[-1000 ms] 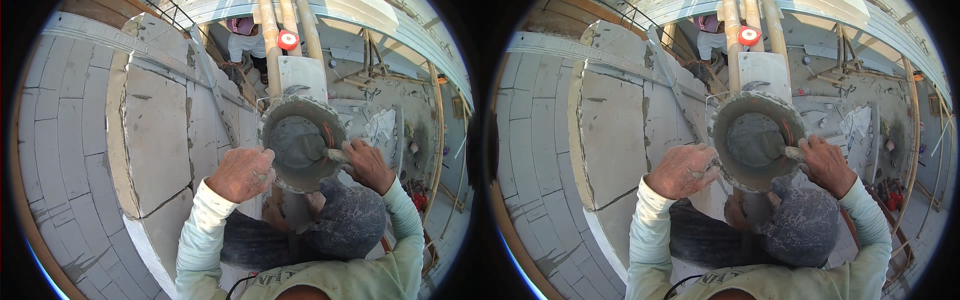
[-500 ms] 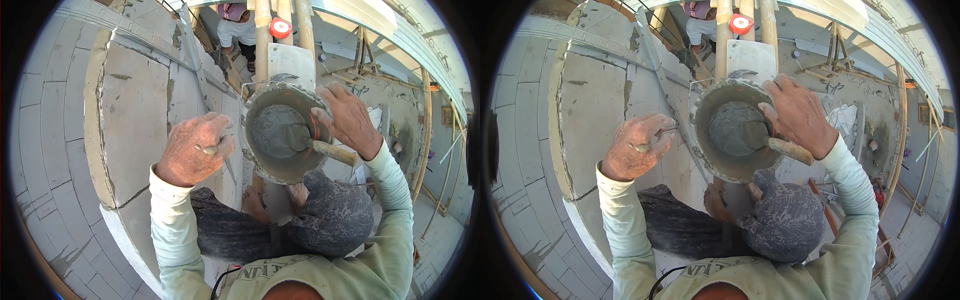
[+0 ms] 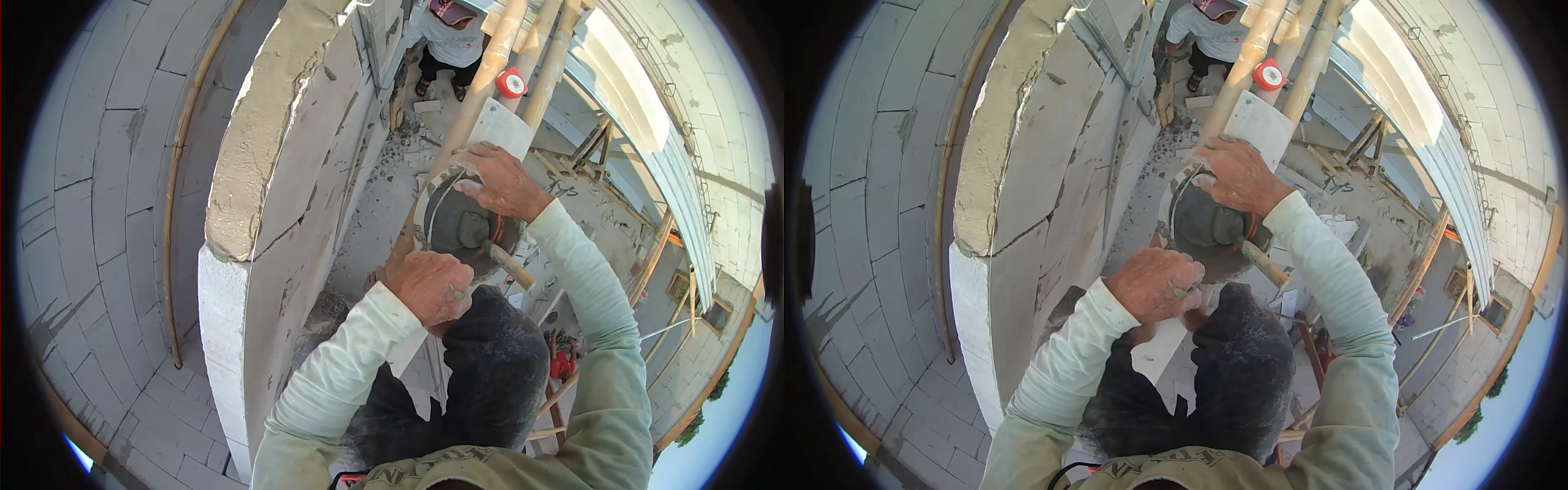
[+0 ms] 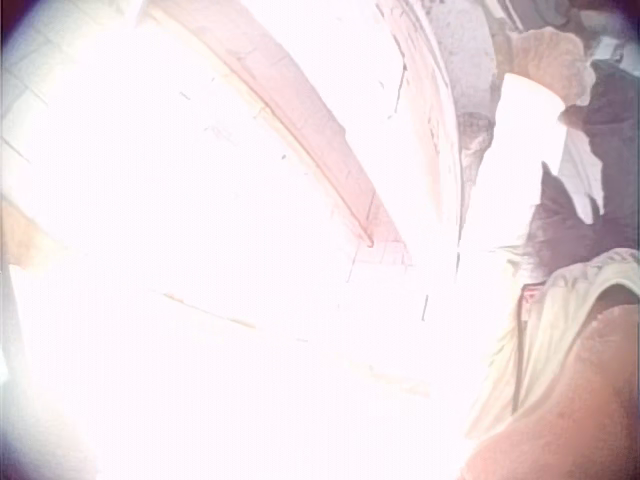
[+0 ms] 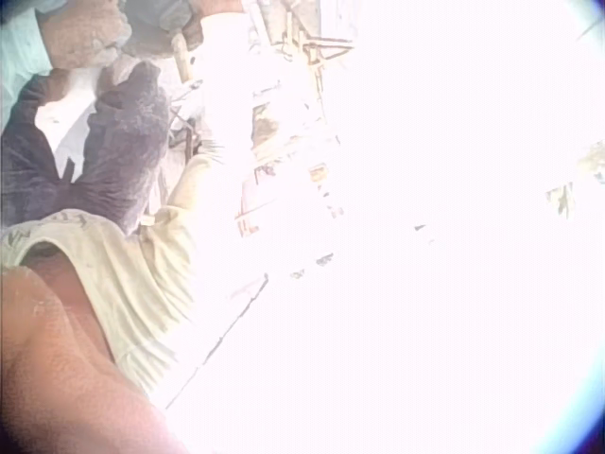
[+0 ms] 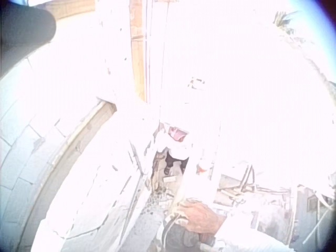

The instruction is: The person positions concrete blocks onto a wall, scoops mortar from a bucket using a trowel, spreads the mortar over the blocks, and lays an arched block before applying more mortar on top with the trowel.

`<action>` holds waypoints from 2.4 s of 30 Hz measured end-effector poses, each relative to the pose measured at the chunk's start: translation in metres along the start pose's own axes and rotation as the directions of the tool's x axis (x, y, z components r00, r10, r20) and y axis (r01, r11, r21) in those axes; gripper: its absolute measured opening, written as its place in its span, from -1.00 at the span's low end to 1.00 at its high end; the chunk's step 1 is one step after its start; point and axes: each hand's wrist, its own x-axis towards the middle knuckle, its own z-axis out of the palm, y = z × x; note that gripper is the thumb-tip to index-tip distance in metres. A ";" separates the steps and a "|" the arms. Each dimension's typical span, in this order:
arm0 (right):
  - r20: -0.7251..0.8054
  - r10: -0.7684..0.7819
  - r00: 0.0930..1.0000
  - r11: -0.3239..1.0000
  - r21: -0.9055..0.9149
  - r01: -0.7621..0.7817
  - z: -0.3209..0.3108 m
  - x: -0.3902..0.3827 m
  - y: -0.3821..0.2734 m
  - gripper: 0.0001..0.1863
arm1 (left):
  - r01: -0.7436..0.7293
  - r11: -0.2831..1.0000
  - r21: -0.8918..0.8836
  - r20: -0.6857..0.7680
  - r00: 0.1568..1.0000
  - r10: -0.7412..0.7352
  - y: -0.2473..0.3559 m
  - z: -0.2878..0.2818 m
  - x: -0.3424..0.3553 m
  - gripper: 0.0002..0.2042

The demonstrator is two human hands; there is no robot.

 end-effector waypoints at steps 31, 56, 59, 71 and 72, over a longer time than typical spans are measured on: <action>0.300 0.508 0.808 0.776 0.248 -0.580 -0.165 -0.247 -0.149 -0.76 | 0.788 0.400 -0.468 -0.102 0.401 -0.910 0.241 0.202 -0.546 -0.80; 0.410 0.603 0.684 0.717 0.097 -0.690 -0.233 -0.300 0.021 -0.77 | 0.198 -0.477 -0.857 0.466 -0.099 -0.879 0.372 0.269 -0.474 -0.69; 0.474 0.781 0.406 0.332 0.235 -0.914 -0.235 -0.228 -0.099 -0.80 | 0.144 -0.597 -0.789 0.566 -0.205 -0.798 0.419 0.277 -0.471 -0.72; 0.476 0.774 0.417 0.365 0.204 -0.909 -0.231 -0.144 -0.092 -0.79 | -0.497 -0.552 -0.670 0.681 -0.115 -0.723 0.455 0.402 -0.410 -0.83; 0.504 0.751 0.426 0.378 0.202 -0.904 -0.226 -0.138 -0.100 -0.79 | -0.639 -0.499 -0.585 0.706 -0.099 -0.701 0.464 0.444 -0.407 -0.81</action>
